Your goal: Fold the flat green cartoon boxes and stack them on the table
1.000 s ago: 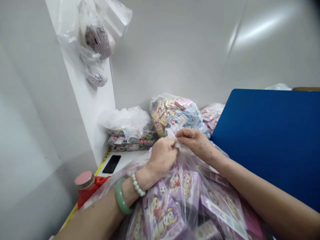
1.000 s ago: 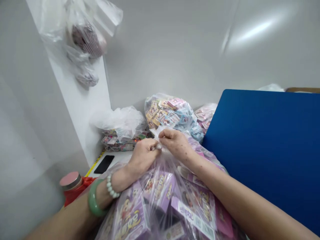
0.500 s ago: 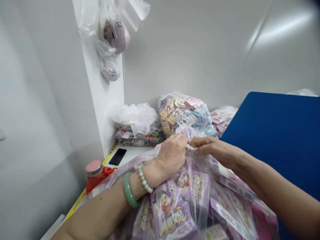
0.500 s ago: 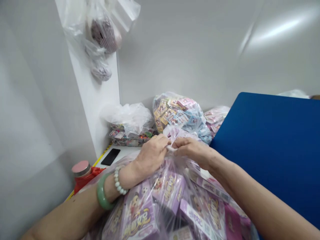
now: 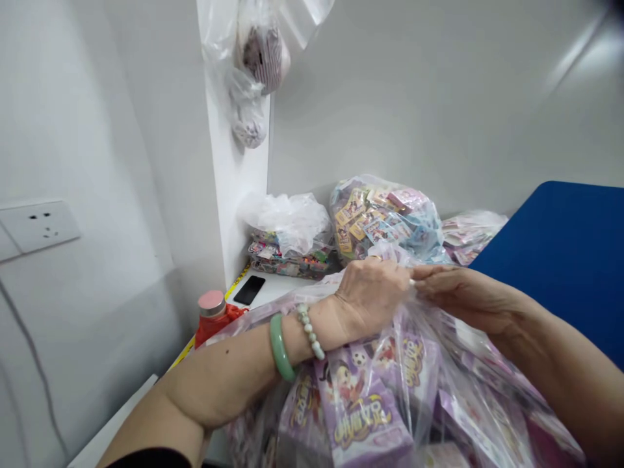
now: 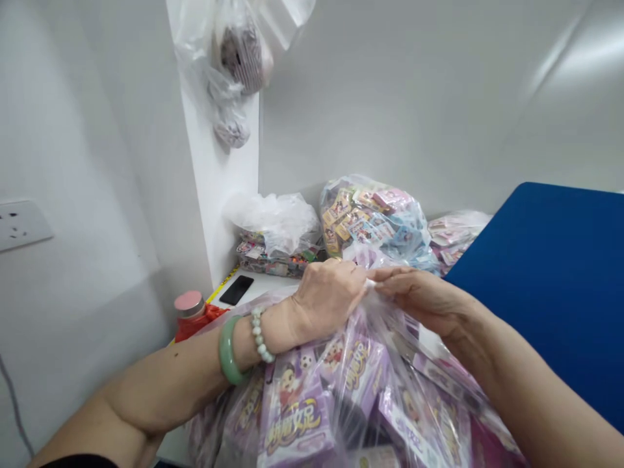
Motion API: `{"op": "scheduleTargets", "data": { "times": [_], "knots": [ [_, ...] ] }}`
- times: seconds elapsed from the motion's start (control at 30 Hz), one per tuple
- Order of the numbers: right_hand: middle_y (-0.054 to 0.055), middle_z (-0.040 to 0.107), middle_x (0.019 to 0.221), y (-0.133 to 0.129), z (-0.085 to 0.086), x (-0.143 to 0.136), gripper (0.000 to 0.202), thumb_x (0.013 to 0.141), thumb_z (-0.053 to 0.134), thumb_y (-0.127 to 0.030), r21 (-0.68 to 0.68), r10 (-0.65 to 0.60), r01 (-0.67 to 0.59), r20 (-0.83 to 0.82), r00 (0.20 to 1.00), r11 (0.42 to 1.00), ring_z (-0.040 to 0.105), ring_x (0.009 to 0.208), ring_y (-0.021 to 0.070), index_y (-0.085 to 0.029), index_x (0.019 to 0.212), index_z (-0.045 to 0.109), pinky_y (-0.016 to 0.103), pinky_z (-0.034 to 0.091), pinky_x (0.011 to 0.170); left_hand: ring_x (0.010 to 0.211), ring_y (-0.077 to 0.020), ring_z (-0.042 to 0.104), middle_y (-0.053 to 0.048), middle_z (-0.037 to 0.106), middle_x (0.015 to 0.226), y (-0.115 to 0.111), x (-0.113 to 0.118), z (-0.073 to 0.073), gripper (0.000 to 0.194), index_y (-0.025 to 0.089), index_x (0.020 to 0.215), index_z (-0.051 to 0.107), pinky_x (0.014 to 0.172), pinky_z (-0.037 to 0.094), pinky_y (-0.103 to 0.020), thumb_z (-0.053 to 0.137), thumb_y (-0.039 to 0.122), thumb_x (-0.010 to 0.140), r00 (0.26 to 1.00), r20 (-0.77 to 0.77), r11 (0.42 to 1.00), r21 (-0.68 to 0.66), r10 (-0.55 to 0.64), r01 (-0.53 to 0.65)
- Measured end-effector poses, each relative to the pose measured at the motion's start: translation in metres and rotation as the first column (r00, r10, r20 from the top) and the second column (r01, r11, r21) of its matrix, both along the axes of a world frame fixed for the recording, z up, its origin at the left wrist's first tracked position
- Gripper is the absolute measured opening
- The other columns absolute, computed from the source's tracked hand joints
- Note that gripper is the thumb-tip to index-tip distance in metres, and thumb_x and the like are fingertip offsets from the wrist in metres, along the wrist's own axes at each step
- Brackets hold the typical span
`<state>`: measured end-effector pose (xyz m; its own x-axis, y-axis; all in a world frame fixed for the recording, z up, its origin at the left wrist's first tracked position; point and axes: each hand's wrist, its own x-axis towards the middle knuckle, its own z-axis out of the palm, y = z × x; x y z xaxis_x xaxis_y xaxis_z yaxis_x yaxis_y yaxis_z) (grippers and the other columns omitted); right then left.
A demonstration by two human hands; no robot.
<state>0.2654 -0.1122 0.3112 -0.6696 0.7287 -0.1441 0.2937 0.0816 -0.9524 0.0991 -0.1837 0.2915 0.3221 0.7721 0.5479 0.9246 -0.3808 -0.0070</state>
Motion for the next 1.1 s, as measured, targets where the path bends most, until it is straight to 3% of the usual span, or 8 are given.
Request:
{"op": "scheduleTargets", "data": {
  "times": [0.13, 0.33, 0.53, 0.73, 0.87, 0.93, 1.0, 1.1],
  "knots": [
    [0.006, 0.074, 0.085, 0.013, -0.002, 0.015, 0.017, 0.063, 0.073, -0.037, 0.238, -0.040, 0.028, 0.045, 0.998, 0.971, 0.067, 0.086, 0.0253, -0.024, 0.074, 0.075, 0.039, 0.053, 0.086, 0.083, -0.0205, 0.065, -0.004, 0.070, 0.085, -0.001, -0.007, 0.000, 0.019, 0.018, 0.084, 0.067, 0.067, 0.045, -0.030, 0.055, 0.031, 0.092, 0.984, 0.174, 0.991, -0.118, -0.045, 0.066],
    [0.007, 0.071, 0.078, 0.017, -0.011, 0.011, 0.019, 0.076, 0.057, -0.028, 0.730, -0.092, 0.059, 0.006, 0.996, 0.681, 0.064, 0.077, 0.0229, -0.025, 0.067, 0.073, 0.037, 0.051, 0.078, 0.063, -0.0154, 0.052, 0.000, 0.055, 0.059, 0.000, -0.008, 0.001, 0.023, 0.019, 0.057, 0.054, 0.059, 0.035, -0.029, 0.054, 0.023, 0.080, 0.856, 0.512, 0.938, -0.327, 0.072, 0.116],
    [0.004, 0.072, 0.079, 0.030, -0.023, 0.016, 0.027, 0.067, 0.048, -0.016, 0.768, -0.127, 0.082, -0.001, 0.992, 0.635, 0.065, 0.076, 0.0198, -0.025, 0.067, 0.073, 0.035, 0.052, 0.077, 0.050, -0.0096, 0.029, 0.006, 0.032, 0.051, 0.001, -0.018, -0.008, 0.029, 0.020, 0.050, 0.036, 0.049, 0.021, -0.028, 0.055, 0.023, 0.070, 0.617, 0.774, 0.807, -0.451, 0.142, 0.380],
    [0.004, 0.072, 0.079, 0.035, -0.028, 0.023, 0.023, 0.074, 0.051, -0.025, 0.733, -0.149, 0.114, -0.018, 0.989, 0.671, 0.065, 0.078, 0.0226, -0.024, 0.066, 0.072, 0.040, 0.053, 0.081, 0.052, -0.0100, 0.028, 0.005, 0.030, 0.053, -0.007, -0.024, -0.015, 0.034, 0.020, 0.050, 0.032, 0.052, 0.020, -0.029, 0.055, 0.025, 0.074, 0.709, 0.702, 0.816, -0.445, 0.062, 0.369],
    [0.008, 0.073, 0.096, 0.016, -0.029, 0.027, 0.023, 0.083, 0.054, -0.034, 0.809, -0.270, 0.150, 0.011, 0.963, 0.569, 0.066, 0.095, 0.0291, -0.025, 0.081, 0.075, 0.050, 0.050, 0.093, 0.057, -0.0110, 0.039, 0.004, 0.043, 0.057, 0.009, -0.045, -0.011, 0.031, 0.019, 0.056, 0.042, 0.055, 0.028, -0.027, 0.052, 0.030, 0.083, 0.741, 0.669, 0.833, -0.371, -0.067, 0.410],
    [0.009, 0.070, 0.114, 0.000, -0.033, 0.029, 0.026, 0.087, 0.054, -0.037, 0.855, -0.302, 0.145, 0.013, 0.953, 0.497, 0.063, 0.110, 0.0307, -0.026, 0.099, 0.075, 0.054, 0.048, 0.100, 0.057, -0.0107, 0.042, 0.004, 0.046, 0.058, 0.035, -0.070, -0.014, 0.033, 0.019, 0.061, 0.046, 0.055, 0.031, -0.025, 0.051, 0.035, 0.089, 0.682, 0.731, 0.887, -0.300, -0.023, 0.352],
    [0.008, 0.068, 0.122, -0.015, -0.041, 0.030, 0.027, 0.091, 0.053, -0.038, 0.896, -0.281, 0.084, 0.048, 0.959, 0.437, 0.061, 0.116, 0.0305, -0.028, 0.106, 0.073, 0.053, 0.048, 0.101, 0.056, -0.0104, 0.043, 0.004, 0.047, 0.059, 0.067, -0.103, -0.023, 0.026, 0.018, 0.066, 0.051, 0.053, 0.033, -0.024, 0.055, 0.030, 0.088, 0.619, 0.776, 0.976, -0.207, 0.120, 0.071],
    [0.009, 0.069, 0.121, -0.027, -0.054, 0.028, 0.030, 0.095, 0.047, -0.037, 0.928, -0.234, 0.009, 0.085, 0.968, 0.372, 0.065, 0.112, 0.0287, -0.029, 0.106, 0.073, 0.048, 0.055, 0.096, 0.056, -0.0107, 0.047, 0.001, 0.054, 0.065, 0.104, -0.148, -0.043, 0.020, 0.013, 0.082, 0.059, 0.053, 0.042, -0.025, 0.050, 0.026, 0.095, 0.622, 0.762, 0.984, -0.140, 0.178, -0.110]
  ]
}}
